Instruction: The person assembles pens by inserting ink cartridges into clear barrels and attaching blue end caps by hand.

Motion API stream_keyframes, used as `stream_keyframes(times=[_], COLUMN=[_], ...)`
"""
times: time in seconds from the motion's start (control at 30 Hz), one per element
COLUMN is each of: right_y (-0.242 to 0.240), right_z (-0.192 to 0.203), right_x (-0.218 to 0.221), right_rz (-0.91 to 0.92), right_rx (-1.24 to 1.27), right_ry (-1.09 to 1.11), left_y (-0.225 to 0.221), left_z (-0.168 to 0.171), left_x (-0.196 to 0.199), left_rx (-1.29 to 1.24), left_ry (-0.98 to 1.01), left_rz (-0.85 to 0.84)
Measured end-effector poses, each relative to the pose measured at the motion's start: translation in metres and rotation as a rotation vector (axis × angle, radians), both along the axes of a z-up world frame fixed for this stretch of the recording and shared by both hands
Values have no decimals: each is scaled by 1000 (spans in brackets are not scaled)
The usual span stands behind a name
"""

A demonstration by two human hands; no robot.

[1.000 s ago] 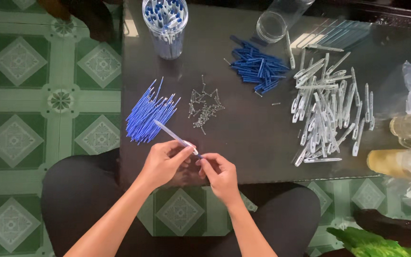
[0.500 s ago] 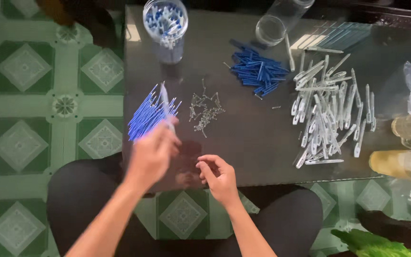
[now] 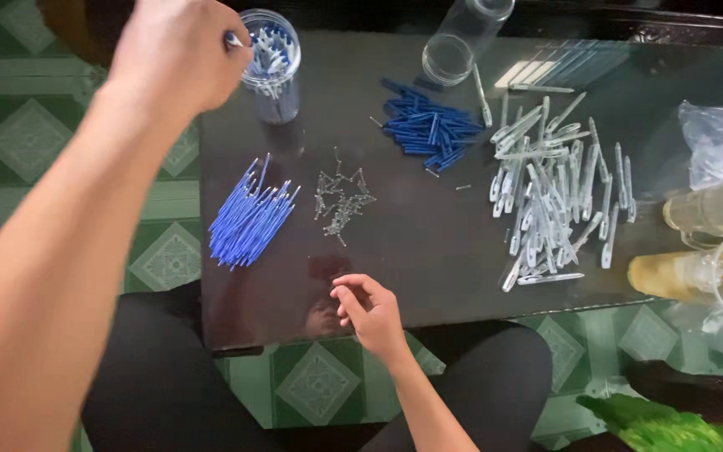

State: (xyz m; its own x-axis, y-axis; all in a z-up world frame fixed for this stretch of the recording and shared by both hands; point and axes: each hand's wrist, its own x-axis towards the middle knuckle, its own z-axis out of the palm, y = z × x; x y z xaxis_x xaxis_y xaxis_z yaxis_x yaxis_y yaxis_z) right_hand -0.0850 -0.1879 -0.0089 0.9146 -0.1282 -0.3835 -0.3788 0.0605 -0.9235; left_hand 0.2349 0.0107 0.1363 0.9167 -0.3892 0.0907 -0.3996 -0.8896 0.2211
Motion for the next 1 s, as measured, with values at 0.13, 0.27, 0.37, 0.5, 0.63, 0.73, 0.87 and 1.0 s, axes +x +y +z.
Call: stream_keyframes(times=[0.13,0.27,0.37,0.5,0.63,0.73,0.87,1.0], right_y=[-10,-50,-85,-180,-247,-267,-288,-287], right_z=[11,8,43,0,-18,-23,-53,-45], right_x=[4,14,30,51,92,118,130,117], right_rz=[-92,-236,-432,-460,-359,-307,-317,-303], right_rx=[82,-149,-399,-944,-1361,-1368,-1399,-1416], right_ry=[50,14,63,-219,-382,-34,177,146], left_y=[-16,-23,-9,12,41,41,30,21], left_z=[-28,-21,-28,-72,-132,-136,-154,-164], left_x=[-6,-45,-78,-139,-192,-202,-200,-199], left_rx=[-77,-120,-252,-251,-154,-122,-85,-57], left_ry=[-147,-99,-230,-330,-64,-71,-207,-137], left_rz=[-7,59,38,35,164,203,184,132])
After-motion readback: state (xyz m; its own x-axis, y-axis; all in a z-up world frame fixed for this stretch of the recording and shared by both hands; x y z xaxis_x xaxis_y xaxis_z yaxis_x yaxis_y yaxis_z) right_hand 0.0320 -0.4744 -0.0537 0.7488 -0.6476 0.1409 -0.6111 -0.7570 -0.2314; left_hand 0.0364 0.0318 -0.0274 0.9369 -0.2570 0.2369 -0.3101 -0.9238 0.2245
